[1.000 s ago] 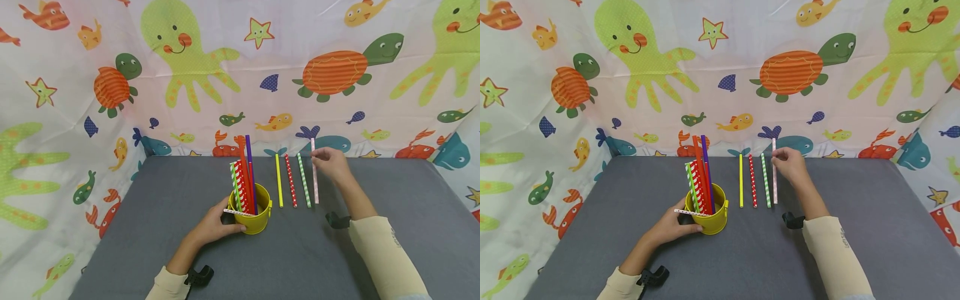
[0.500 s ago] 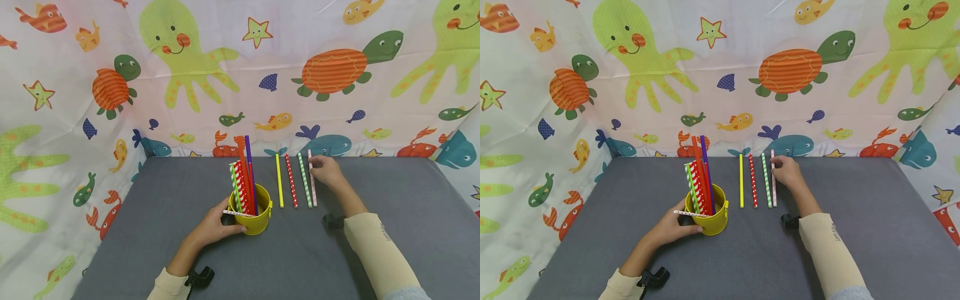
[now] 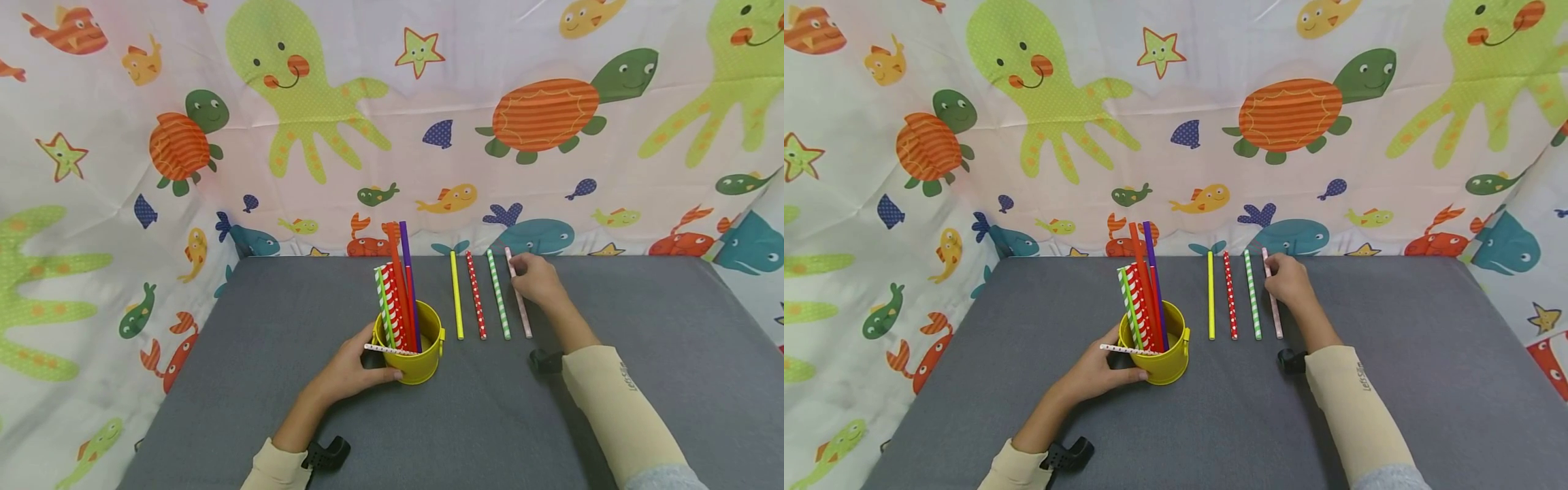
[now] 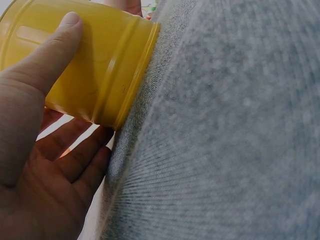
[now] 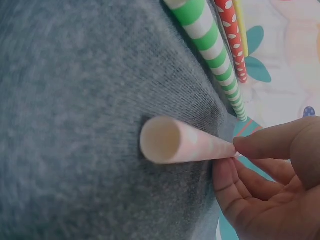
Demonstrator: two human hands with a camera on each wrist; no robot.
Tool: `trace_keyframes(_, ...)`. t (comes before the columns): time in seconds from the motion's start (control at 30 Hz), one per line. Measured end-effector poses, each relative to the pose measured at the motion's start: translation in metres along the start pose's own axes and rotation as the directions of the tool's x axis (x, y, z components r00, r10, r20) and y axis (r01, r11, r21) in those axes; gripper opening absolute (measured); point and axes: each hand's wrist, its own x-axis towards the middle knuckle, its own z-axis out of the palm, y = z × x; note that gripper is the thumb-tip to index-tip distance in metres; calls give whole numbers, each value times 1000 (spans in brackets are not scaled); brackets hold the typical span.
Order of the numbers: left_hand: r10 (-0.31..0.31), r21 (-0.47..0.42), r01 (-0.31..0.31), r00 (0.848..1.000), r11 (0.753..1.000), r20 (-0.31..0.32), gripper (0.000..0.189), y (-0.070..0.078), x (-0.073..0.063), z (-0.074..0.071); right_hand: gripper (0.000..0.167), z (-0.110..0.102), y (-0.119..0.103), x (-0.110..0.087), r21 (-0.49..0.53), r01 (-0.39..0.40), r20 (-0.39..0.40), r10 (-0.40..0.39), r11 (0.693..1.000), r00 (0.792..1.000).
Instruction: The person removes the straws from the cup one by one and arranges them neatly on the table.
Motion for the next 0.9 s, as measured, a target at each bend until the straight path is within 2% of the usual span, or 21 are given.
trace_keyframes(0.1, -4, 0, 4, 1000, 1000, -5, 91, 4, -1, 0, 45, 0, -1, 0, -7, -7, 7, 7, 1000, 1000)
trace_keyframes(0.27, -5, -2, 5, 1000, 1000, 3, 87, 31, -5, -5, 47, 1, 0, -1, -11, -3, 24, 4, 1000, 1000)
trace_keyframes(0.37, -1, -4, 1, 1000, 1000, 4, 85, 40, -6, -6, 49, 1, 0, -1, -9, 1, 32, 0, 1000, 999)
trace_keyframes(0.6, -2, -6, 2, 1000, 1000, 11, 91, 1, 0, -1, 52, 0, 0, -3, 3, -9, 53, 9, 1000, 999)
trace_keyframes(0.73, 5, 0, -5, 1000, 1000, 12, 91, 0, 0, -1, 51, 1, 0, -5, -4, 31, 15, -31, 999, 999)
trace_keyframes(0.9, 9, -2, -9, 1000, 1000, 13, 91, 0, 0, -1, 46, 1, -10, -12, -20, 142, -100, -143, 990, 985)
